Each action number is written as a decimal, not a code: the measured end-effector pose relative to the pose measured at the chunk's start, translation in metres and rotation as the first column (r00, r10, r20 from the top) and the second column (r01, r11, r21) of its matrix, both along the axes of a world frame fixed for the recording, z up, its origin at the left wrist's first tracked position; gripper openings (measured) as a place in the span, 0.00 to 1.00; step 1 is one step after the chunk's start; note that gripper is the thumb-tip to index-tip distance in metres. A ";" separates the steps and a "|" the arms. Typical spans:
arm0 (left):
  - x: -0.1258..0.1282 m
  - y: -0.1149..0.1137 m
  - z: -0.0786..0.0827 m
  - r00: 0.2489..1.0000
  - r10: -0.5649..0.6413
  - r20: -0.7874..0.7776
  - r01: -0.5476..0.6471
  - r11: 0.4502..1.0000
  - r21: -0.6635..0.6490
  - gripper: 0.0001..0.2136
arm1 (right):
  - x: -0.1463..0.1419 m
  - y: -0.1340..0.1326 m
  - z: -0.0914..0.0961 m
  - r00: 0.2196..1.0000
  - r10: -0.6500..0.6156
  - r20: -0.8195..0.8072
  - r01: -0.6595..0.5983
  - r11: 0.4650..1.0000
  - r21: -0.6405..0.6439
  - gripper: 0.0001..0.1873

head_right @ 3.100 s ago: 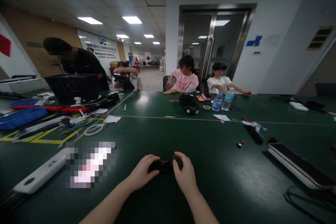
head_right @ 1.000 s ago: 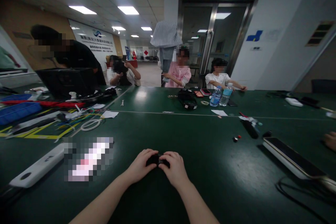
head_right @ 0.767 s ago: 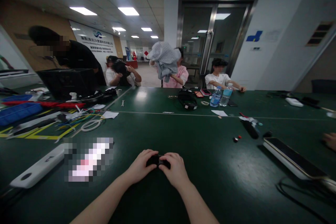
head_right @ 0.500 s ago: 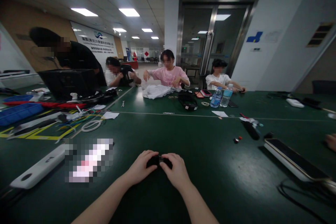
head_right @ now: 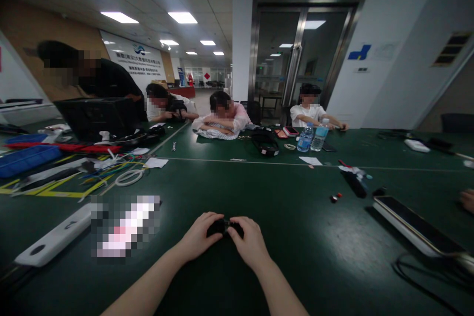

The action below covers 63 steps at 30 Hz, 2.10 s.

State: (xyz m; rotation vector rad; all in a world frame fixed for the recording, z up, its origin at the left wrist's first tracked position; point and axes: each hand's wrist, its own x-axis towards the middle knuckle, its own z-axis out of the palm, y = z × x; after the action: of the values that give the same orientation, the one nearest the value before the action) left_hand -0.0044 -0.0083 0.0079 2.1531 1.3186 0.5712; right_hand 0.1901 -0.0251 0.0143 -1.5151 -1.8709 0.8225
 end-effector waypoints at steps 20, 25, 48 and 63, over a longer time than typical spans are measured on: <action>0.001 0.000 0.001 1.000 -0.008 0.008 0.008 0.999 0.032 0.20 | 0.000 0.002 -0.002 1.000 0.010 -0.009 -0.010 0.999 0.041 0.13; 0.001 0.001 -0.001 1.000 0.004 0.012 -0.005 1.000 0.024 0.20 | 0.000 0.001 -0.001 1.000 0.004 -0.004 -0.003 1.000 0.019 0.14; 0.002 0.001 0.000 0.999 0.029 -0.016 -0.030 0.999 -0.025 0.23 | 0.001 0.000 0.001 1.000 0.014 0.019 -0.014 1.000 0.005 0.15; 0.002 -0.003 0.002 1.000 0.008 -0.002 -0.008 1.000 0.019 0.22 | 0.007 0.010 -0.018 0.999 0.048 0.007 -0.048 0.999 -0.010 0.19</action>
State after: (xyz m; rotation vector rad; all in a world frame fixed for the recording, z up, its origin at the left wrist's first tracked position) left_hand -0.0025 -0.0117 0.0098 2.1651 1.3281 0.5875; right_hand 0.1975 -0.0151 -0.0037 -1.4858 -1.9182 0.8501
